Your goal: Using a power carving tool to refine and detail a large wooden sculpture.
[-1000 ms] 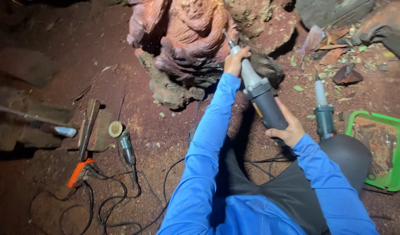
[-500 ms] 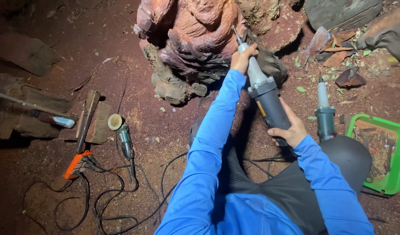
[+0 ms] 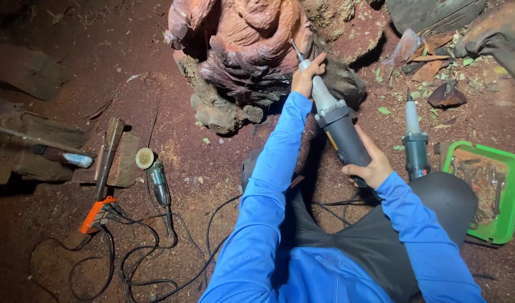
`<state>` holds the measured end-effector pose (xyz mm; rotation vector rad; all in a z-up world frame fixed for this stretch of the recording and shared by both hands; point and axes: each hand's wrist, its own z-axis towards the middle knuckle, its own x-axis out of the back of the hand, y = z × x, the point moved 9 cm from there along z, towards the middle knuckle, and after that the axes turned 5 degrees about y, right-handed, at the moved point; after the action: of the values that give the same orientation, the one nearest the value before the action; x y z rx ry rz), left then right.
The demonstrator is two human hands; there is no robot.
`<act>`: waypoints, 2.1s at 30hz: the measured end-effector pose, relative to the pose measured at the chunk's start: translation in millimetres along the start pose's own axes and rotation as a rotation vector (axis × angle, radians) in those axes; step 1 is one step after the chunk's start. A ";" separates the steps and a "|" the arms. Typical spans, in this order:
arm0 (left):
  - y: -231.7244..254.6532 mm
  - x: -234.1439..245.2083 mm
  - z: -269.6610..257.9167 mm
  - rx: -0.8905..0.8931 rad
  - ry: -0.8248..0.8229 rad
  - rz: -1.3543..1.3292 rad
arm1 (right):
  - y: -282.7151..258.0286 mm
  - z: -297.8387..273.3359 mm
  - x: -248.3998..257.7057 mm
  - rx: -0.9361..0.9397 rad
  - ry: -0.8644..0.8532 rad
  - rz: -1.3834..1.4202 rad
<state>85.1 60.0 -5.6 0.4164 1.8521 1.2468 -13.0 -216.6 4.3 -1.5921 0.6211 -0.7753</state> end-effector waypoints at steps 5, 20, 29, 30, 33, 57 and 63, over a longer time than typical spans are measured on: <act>2.6 0.1 1.7 0.010 0.024 0.048 | -3.4 -0.7 -0.8 0.041 0.014 -0.038; -16.3 6.8 15.4 -0.002 -0.065 -0.079 | -3.0 -1.2 -7.1 0.053 0.000 0.030; -6.4 2.8 7.9 -0.014 -0.046 -0.031 | -1.8 -2.2 -4.7 0.150 0.045 -0.146; -3.6 2.6 6.8 -0.014 -0.031 0.000 | -3.3 -1.8 -5.4 0.165 0.043 -0.153; -1.2 1.7 7.3 -0.020 -0.033 0.023 | -1.4 0.3 -6.7 0.182 0.049 -0.158; -20.0 9.1 14.8 -0.056 -0.222 -0.199 | -3.0 -3.5 -7.8 0.113 0.018 -0.174; -20.1 23.9 13.3 -0.036 -0.042 -0.117 | 6.0 -3.1 2.8 0.032 0.065 -0.266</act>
<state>85.0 74.9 -36.1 0.3072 1.7899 1.1819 -13.4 -221.6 -0.9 -1.6447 0.4453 -1.0318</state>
